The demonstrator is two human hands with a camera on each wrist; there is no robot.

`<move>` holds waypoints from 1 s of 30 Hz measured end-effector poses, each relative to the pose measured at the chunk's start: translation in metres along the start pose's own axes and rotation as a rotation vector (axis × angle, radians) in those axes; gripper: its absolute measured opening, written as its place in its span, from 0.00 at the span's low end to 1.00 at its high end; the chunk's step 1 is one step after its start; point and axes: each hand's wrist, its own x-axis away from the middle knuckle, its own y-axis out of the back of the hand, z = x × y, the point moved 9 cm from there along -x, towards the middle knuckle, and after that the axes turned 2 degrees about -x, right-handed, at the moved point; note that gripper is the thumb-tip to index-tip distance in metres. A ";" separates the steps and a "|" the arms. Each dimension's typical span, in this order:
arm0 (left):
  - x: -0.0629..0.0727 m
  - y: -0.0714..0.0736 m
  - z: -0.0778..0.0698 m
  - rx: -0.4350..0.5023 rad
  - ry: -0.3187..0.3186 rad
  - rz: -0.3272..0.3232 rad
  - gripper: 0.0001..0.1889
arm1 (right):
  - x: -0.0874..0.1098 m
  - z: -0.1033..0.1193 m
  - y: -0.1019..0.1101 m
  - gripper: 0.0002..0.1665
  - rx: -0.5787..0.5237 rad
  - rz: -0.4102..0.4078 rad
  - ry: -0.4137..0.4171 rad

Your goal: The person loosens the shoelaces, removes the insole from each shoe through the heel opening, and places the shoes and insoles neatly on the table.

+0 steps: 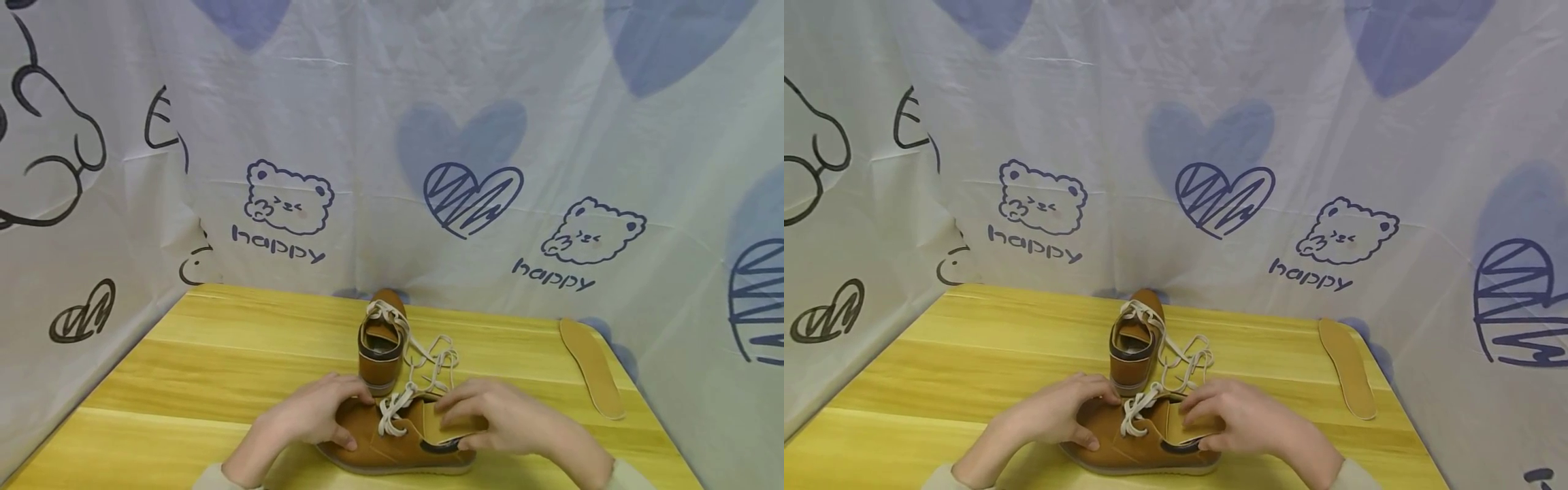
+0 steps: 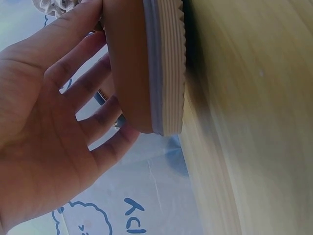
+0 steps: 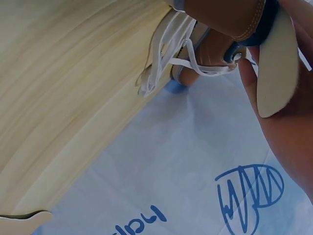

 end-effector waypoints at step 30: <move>0.000 0.000 -0.002 -0.006 -0.005 0.003 0.29 | 0.019 -0.002 0.015 0.14 -0.139 -0.088 0.079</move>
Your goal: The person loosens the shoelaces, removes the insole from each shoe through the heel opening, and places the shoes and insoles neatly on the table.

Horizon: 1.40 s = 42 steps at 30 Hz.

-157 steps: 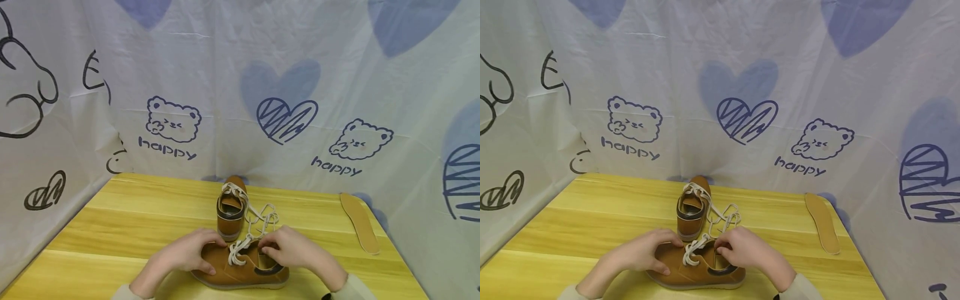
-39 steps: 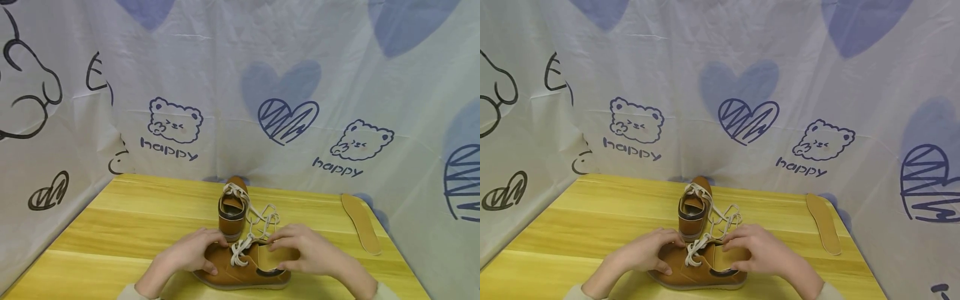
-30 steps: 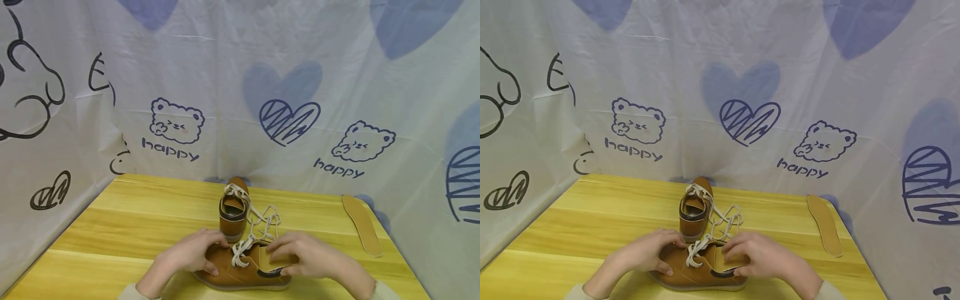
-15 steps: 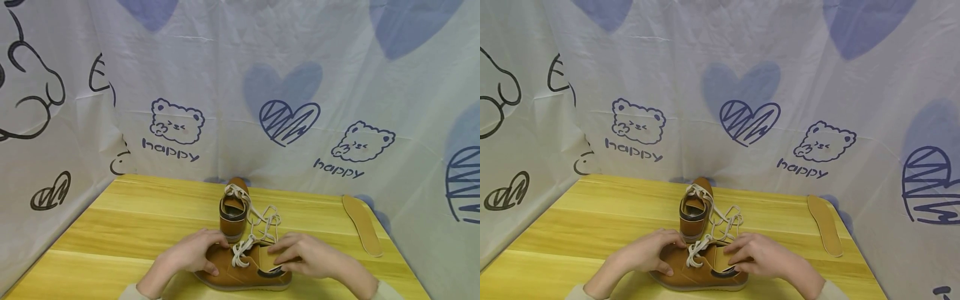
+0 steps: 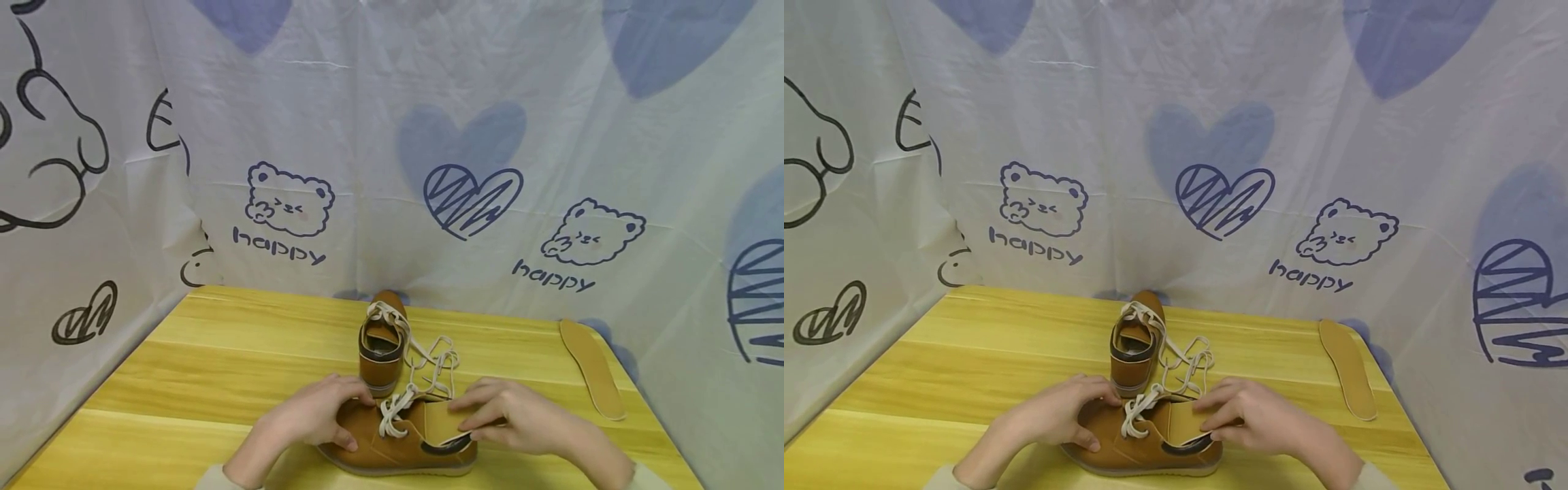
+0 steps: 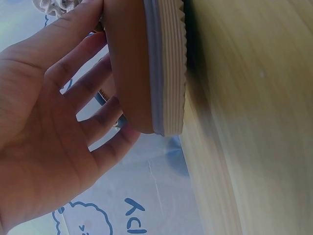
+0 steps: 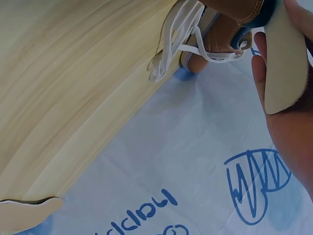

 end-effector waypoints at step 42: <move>0.000 0.000 -0.001 -0.001 -0.010 -0.002 0.29 | 0.041 -0.003 0.032 0.18 -0.006 -0.111 -0.031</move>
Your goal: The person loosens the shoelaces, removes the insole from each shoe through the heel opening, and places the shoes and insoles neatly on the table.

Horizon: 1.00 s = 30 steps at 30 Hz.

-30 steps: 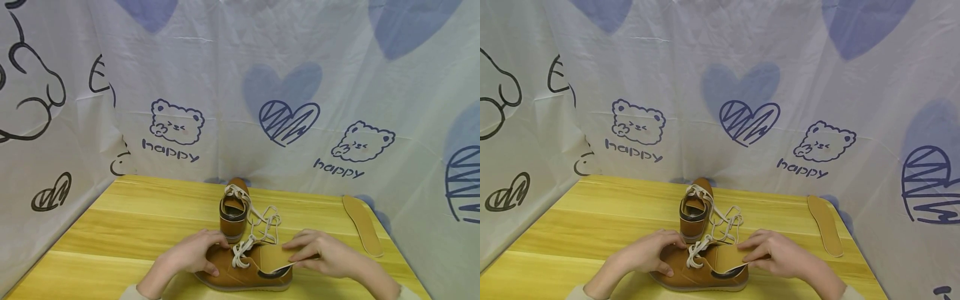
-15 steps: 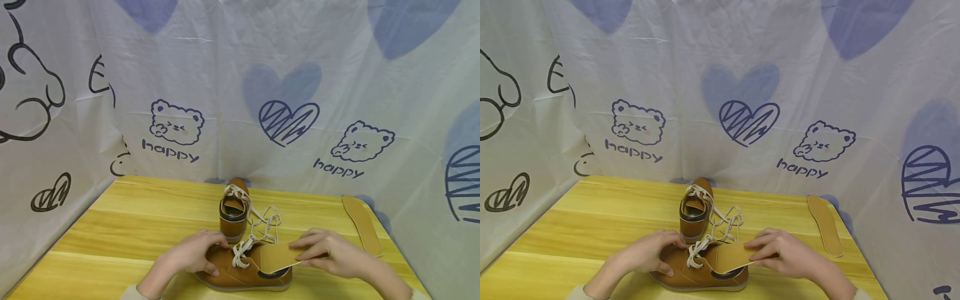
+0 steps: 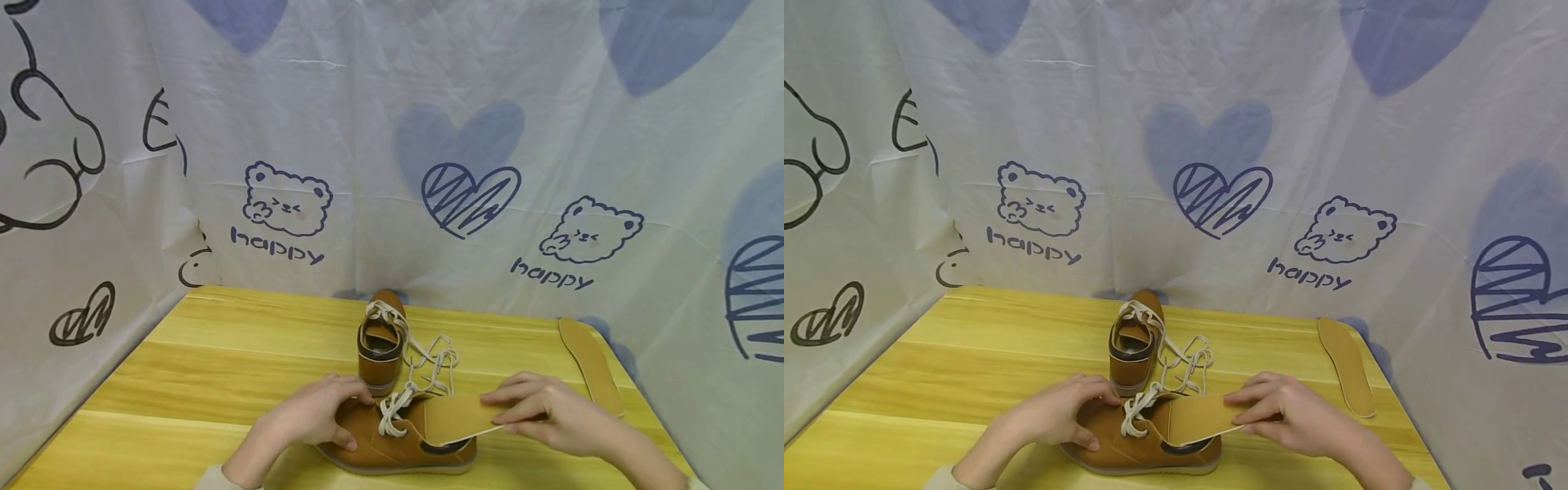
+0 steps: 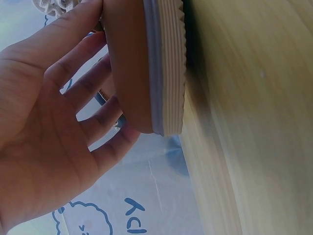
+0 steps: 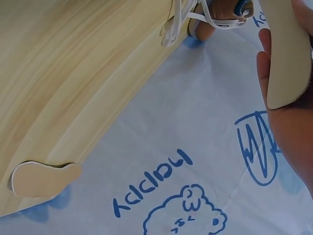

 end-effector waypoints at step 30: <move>0.000 0.000 0.001 0.016 0.015 0.010 0.30 | 0.042 -0.001 0.012 0.21 0.024 -0.152 -0.039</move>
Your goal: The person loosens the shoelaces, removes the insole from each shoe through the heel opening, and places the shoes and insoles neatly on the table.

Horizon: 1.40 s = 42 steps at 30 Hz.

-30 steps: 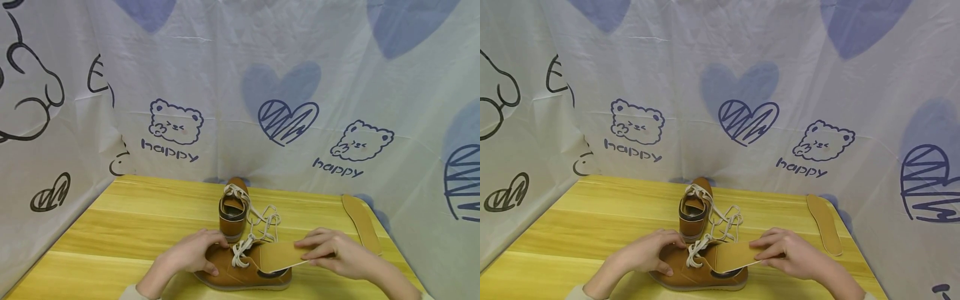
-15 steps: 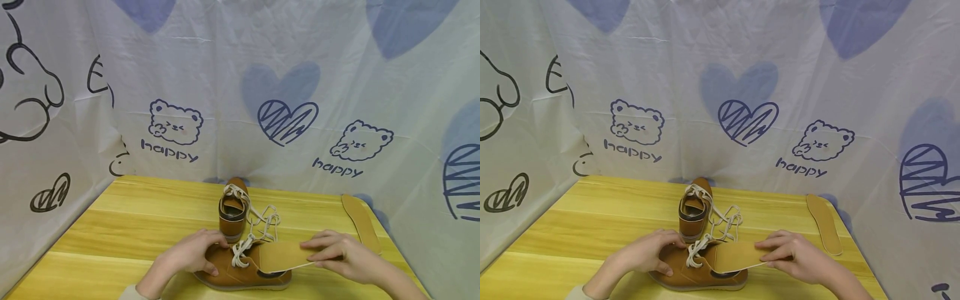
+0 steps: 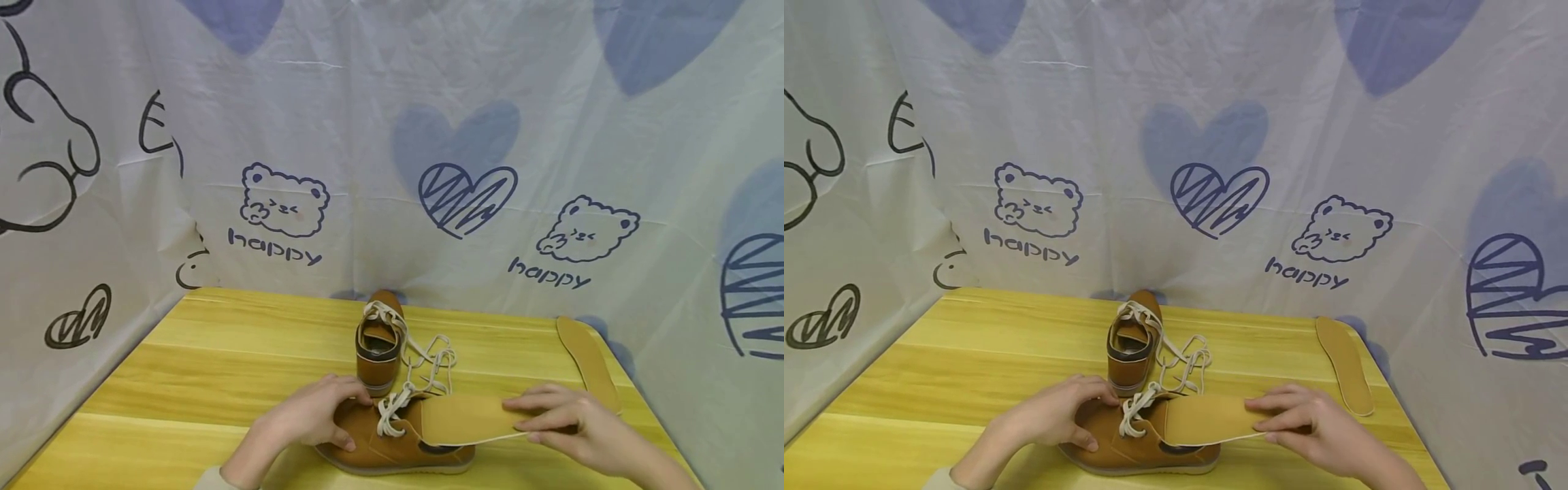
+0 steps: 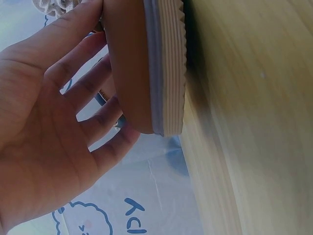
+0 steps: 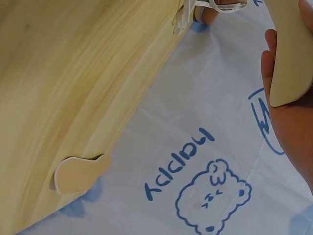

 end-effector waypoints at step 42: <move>0.000 0.000 0.000 0.008 0.004 0.007 0.31 | 0.039 -0.040 0.017 0.21 0.005 -0.560 -0.501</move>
